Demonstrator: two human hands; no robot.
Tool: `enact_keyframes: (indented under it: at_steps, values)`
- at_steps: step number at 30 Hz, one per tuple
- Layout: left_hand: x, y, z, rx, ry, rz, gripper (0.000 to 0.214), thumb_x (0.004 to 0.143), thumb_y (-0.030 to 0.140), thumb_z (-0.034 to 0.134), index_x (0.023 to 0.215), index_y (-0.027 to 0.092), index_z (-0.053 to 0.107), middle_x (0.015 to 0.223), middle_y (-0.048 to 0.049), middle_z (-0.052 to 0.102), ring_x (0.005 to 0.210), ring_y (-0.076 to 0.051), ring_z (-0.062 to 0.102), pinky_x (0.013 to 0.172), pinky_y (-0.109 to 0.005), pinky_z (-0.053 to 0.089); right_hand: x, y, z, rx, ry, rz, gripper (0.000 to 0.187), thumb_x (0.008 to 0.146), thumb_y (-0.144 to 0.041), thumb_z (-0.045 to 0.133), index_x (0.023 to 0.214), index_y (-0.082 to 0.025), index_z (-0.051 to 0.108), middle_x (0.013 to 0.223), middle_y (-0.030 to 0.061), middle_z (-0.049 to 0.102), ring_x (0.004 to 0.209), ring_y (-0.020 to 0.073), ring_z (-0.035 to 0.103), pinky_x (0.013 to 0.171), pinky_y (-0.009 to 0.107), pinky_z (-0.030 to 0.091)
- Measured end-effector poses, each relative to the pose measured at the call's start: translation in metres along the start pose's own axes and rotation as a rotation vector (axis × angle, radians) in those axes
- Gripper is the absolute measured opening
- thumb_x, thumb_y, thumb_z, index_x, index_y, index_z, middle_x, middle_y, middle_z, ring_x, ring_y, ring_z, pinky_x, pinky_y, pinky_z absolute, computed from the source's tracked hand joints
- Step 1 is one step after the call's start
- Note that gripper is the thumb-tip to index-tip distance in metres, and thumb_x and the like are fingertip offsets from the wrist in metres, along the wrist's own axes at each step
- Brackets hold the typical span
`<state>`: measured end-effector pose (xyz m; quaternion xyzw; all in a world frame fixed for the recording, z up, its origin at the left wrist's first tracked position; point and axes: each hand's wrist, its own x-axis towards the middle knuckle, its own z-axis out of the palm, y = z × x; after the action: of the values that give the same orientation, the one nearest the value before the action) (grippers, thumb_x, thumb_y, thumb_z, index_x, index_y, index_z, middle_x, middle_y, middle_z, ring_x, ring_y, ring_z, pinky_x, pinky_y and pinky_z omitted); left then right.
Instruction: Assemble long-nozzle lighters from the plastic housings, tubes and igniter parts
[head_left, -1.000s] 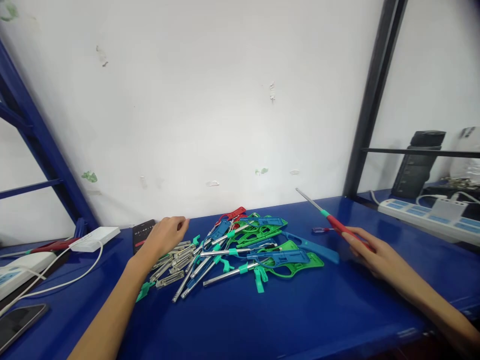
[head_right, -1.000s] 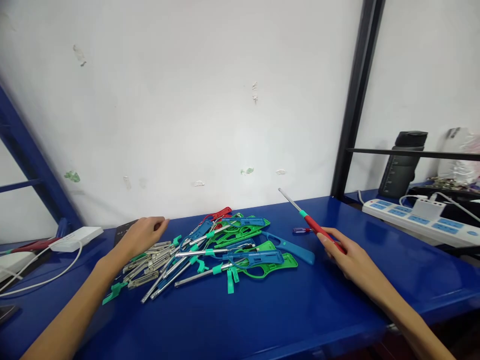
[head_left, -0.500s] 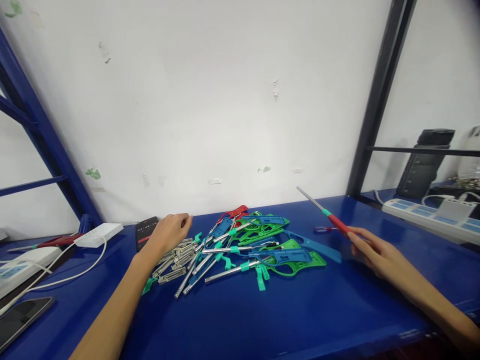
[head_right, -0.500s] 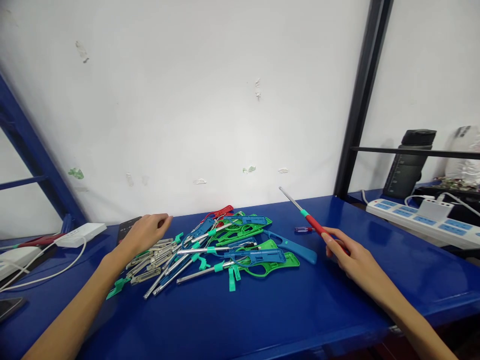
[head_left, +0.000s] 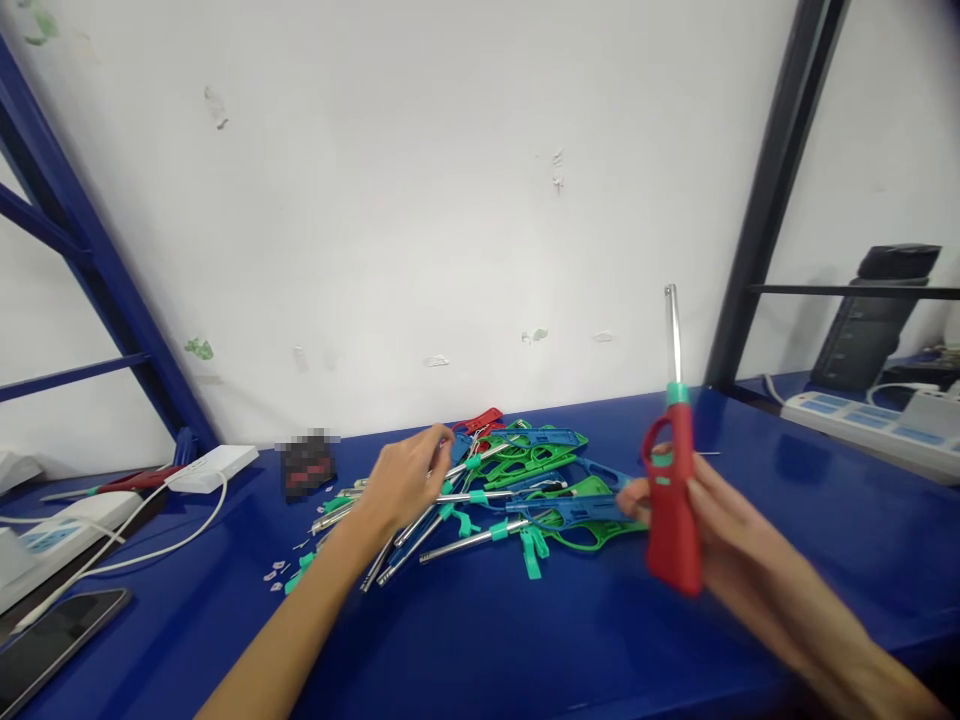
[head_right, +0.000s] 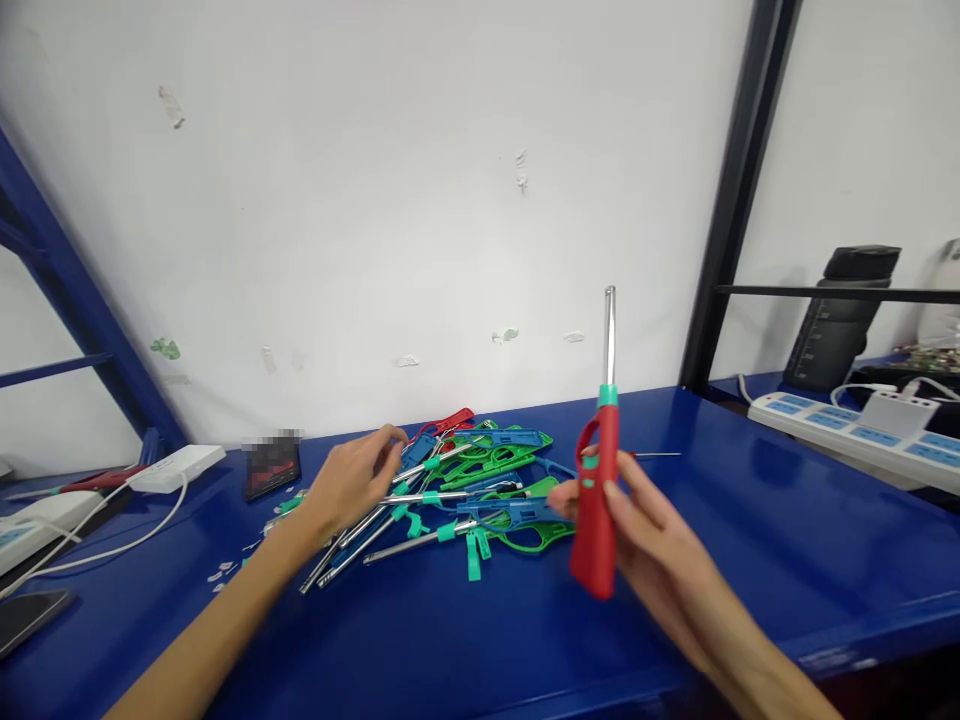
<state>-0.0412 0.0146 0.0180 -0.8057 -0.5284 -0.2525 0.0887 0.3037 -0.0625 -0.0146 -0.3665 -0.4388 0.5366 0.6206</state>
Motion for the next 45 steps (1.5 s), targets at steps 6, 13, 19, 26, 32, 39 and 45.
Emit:
enact_keyframes:
  at_steps: [6,13,19,26,32,39,45]
  values:
    - [-0.014,0.054,0.016,-0.153,0.146,0.352,0.018,0.106,0.022,0.046,0.116,0.018,0.060,0.085,-0.0004,0.071,0.060,-0.012,0.063,0.057,-0.025,0.046,-0.011,0.027,0.022,-0.166,-0.169,0.029,0.054,0.085,-0.057,0.082,0.122,-0.028,0.055,0.110,0.0085,0.080,0.092,0.0240,0.073,0.085,0.039,0.057]
    - [-0.020,0.079,0.018,-0.160,0.244,0.604,0.022,0.109,0.018,0.041,0.095,0.019,0.059,0.077,0.0008,0.066,0.056,-0.012,0.057,0.049,-0.028,0.034,-0.018,0.014,0.018,-0.246,-0.267,0.107,0.049,0.099,-0.066,0.059,0.129,-0.027,0.054,0.120,0.0082,0.076,0.085,0.0219,0.072,0.077,0.037,0.055]
    - [-0.019,0.082,0.020,-0.139,0.312,0.640,0.025,0.110,0.020,0.043,0.090,0.019,0.058,0.070,0.0017,0.060,0.054,-0.013,0.055,0.047,-0.029,0.036,-0.020,0.015,0.014,-0.274,-0.441,0.202,0.063,0.101,-0.070,0.050,0.145,-0.025,0.053,0.117,0.0101,0.077,0.082,0.0214,0.071,0.078,0.038,0.055]
    - [-0.022,0.086,0.023,-0.107,0.428,0.670,0.021,0.104,0.014,0.053,0.122,0.017,0.062,0.093,-0.0046,0.070,0.074,-0.014,0.067,0.058,-0.024,0.052,-0.022,0.015,0.011,-0.360,-0.509,0.278,0.069,0.101,-0.073,0.046,0.153,-0.027,0.048,0.109,0.0075,0.077,0.081,0.0193,0.069,0.073,0.033,0.051]
    - [-0.022,0.082,0.020,0.023,0.585,0.703,0.038,0.096,0.007,0.063,0.132,0.019,0.068,0.117,-0.0138,0.071,0.110,-0.026,0.066,0.088,-0.038,0.057,-0.024,0.009,0.013,-0.414,-0.492,0.271,0.075,0.095,-0.082,0.046,0.142,-0.025,0.057,0.092,0.0049,0.075,0.072,0.0167,0.061,0.067,0.029,0.047]
    - [-0.014,0.080,0.014,0.109,0.551,0.835,0.024,0.105,0.008,0.054,0.120,0.015,0.071,0.098,-0.0054,0.078,0.097,-0.020,0.067,0.088,-0.038,0.050,-0.027,0.010,0.016,-0.497,-0.492,0.323,0.073,0.090,-0.084,0.054,0.131,-0.024,0.062,0.083,0.0002,0.065,0.071,0.0143,0.059,0.068,0.027,0.049]
    - [-0.009,0.079,0.010,0.151,0.463,0.892,0.023,0.108,0.008,0.047,0.113,0.012,0.069,0.093,-0.0060,0.077,0.090,-0.019,0.069,0.085,-0.037,0.053,-0.025,0.009,0.019,-0.527,-0.530,0.324,0.070,0.092,-0.084,0.052,0.127,-0.024,0.062,0.082,-0.0004,0.063,0.069,0.0129,0.055,0.067,0.026,0.048]
